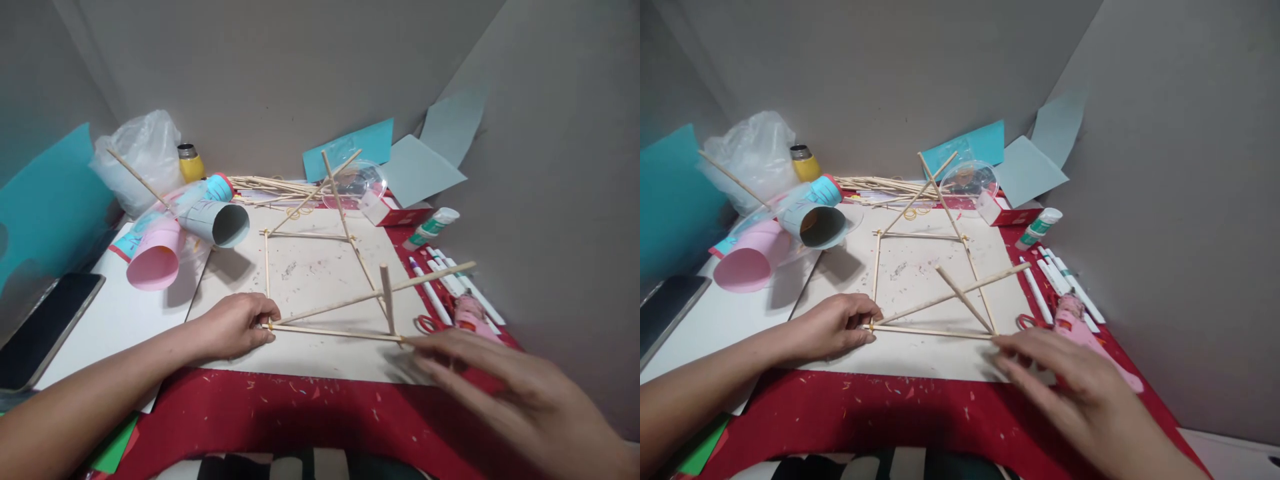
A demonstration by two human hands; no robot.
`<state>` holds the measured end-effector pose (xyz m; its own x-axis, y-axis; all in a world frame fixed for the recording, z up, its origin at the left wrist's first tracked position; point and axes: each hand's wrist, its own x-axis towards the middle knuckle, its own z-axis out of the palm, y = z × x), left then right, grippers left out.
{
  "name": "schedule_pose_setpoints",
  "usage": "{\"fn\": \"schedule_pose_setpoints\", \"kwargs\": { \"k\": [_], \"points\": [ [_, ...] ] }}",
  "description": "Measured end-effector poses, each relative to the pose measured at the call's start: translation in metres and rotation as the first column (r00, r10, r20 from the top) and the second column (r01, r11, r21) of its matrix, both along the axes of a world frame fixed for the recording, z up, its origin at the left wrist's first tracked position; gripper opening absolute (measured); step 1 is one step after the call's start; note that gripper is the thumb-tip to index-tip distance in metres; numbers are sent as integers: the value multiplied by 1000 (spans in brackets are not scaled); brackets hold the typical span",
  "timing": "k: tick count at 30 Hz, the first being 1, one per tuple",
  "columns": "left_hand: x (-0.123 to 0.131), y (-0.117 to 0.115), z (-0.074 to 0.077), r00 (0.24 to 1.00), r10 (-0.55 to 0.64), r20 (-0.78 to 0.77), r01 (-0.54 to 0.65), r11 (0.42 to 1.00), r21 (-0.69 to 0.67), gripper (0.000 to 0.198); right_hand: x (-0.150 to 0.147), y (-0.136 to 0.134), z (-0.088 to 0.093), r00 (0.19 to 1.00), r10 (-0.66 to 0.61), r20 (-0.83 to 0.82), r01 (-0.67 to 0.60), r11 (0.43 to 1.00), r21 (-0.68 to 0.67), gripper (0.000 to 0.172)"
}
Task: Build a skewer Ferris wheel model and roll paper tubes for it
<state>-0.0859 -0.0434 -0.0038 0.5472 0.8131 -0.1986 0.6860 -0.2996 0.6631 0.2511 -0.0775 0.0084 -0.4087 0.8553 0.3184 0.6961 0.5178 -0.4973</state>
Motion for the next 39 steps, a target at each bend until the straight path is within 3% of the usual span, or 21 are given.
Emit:
{"fn": "schedule_pose_setpoints", "kwargs": {
  "k": [3,7,11,14,19,32,35,39],
  "points": [
    [0,0,0,1000,-5,-1,5,1000,1,19,-41,-9,2,980,173,-94,-191,952,-240,17],
    [-1,0,-1,1000,-13,-8,13,1000,16,19,-94,9,-10,976,62,-211,-169,826,-538,26],
    [-2,-2,-5,1000,-23,-16,24,998,54,18,-122,27,-19,933,-94,-348,-171,736,-655,37],
    [-2,-2,-8,1000,-23,-7,24,998,65,18,-132,30,-22,916,-136,-377,-185,692,-698,40],
    [-1,-4,-9,999,38,26,-38,999,15,20,-134,26,-25,903,-182,-390,-165,690,-704,43],
    [2,-1,-8,999,34,5,-34,999,-4,12,-131,21,-31,863,-270,-428,-176,633,-754,43],
    [1,-2,-7,999,34,8,-34,999,-2,15,-131,23,-30,890,-218,-401,-165,665,-728,40],
    [-1,-4,-5,1000,-2,26,0,998,57,16,-129,26,-29,922,-19,-386,-239,757,-608,25]
  ]
}}
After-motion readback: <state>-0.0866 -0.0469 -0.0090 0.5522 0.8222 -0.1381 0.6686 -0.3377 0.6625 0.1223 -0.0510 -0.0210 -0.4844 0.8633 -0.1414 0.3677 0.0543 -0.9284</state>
